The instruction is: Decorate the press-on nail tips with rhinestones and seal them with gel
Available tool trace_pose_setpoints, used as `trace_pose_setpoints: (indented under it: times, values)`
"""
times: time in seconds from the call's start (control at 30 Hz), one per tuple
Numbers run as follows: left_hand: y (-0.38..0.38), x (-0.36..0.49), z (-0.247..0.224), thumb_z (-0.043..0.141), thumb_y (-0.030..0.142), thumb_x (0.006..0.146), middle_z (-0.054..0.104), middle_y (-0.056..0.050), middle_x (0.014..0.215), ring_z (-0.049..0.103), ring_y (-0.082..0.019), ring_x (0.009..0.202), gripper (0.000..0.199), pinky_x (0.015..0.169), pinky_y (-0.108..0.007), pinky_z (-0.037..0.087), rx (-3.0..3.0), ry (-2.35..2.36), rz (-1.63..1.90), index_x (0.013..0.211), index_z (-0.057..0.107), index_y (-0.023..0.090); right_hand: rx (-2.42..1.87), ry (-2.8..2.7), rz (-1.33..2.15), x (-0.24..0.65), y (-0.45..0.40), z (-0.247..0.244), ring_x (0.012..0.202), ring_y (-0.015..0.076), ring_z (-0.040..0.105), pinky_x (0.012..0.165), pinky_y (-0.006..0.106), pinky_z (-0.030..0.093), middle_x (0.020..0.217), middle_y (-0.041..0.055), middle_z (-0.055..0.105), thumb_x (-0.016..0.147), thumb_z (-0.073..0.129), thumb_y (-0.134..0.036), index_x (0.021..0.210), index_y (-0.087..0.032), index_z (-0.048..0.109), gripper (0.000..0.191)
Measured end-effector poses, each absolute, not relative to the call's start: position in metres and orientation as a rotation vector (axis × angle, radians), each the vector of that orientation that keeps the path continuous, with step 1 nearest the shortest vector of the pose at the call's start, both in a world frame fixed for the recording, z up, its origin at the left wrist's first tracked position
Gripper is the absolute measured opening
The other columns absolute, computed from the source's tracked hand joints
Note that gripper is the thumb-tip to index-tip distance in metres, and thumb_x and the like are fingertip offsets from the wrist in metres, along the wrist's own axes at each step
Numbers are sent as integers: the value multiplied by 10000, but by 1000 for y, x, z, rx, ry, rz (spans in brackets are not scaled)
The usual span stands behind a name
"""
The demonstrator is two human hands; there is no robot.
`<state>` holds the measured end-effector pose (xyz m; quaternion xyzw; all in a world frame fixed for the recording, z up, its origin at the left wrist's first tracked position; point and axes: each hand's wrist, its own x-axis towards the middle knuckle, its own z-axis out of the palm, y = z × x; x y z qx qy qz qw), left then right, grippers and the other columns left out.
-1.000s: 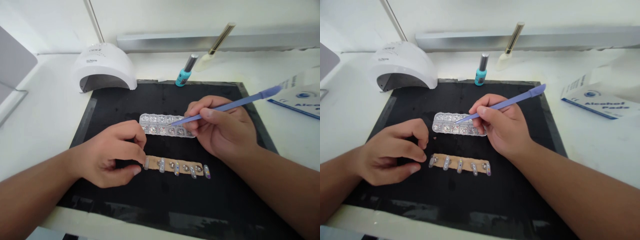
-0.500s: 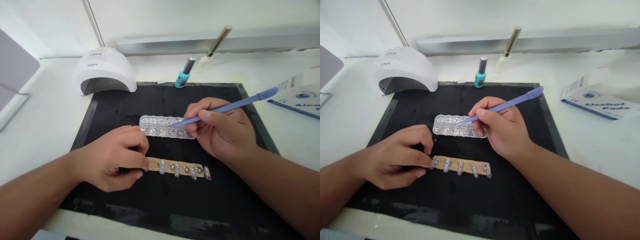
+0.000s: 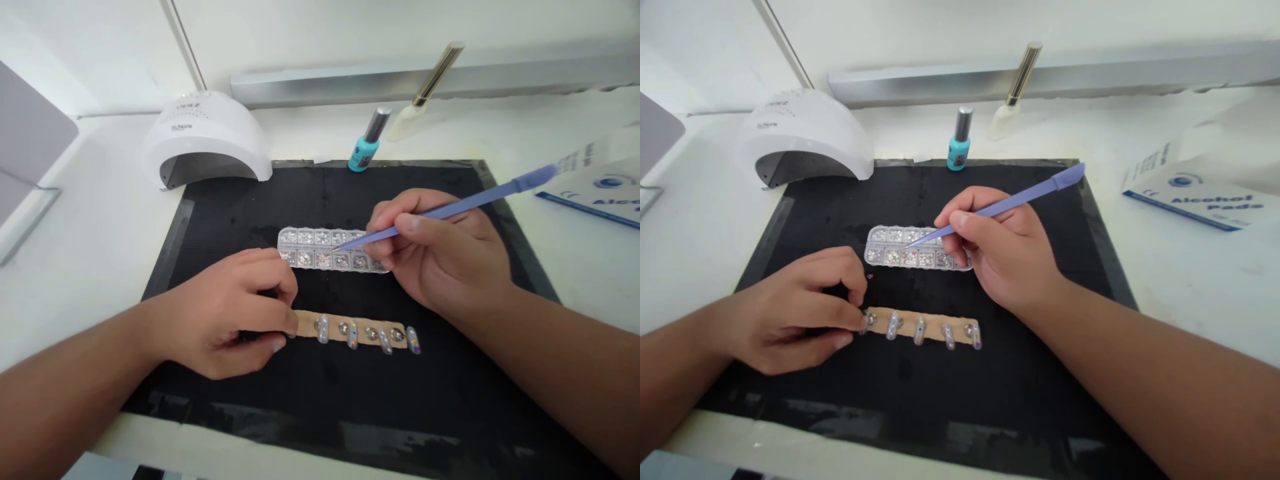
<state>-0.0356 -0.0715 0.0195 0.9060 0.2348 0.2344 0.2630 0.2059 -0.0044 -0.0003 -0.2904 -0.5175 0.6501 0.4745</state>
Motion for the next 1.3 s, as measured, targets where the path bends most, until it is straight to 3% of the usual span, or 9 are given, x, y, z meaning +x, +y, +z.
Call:
trace_pose_setpoints:
  times: [1.3]
  values:
    - [-73, -37, 20, 545, 75, 811, 545, -62, 841, 516, -161, 759, 115, 688, -324, 457, 2396, 632, 735, 869, 598, 159, -719, -1258, 1615, 205, -6, 1, 451, 103, 473, 405, 246, 300, 541, -9, 582, 729, 776, -299, 678, -204, 715, 124]
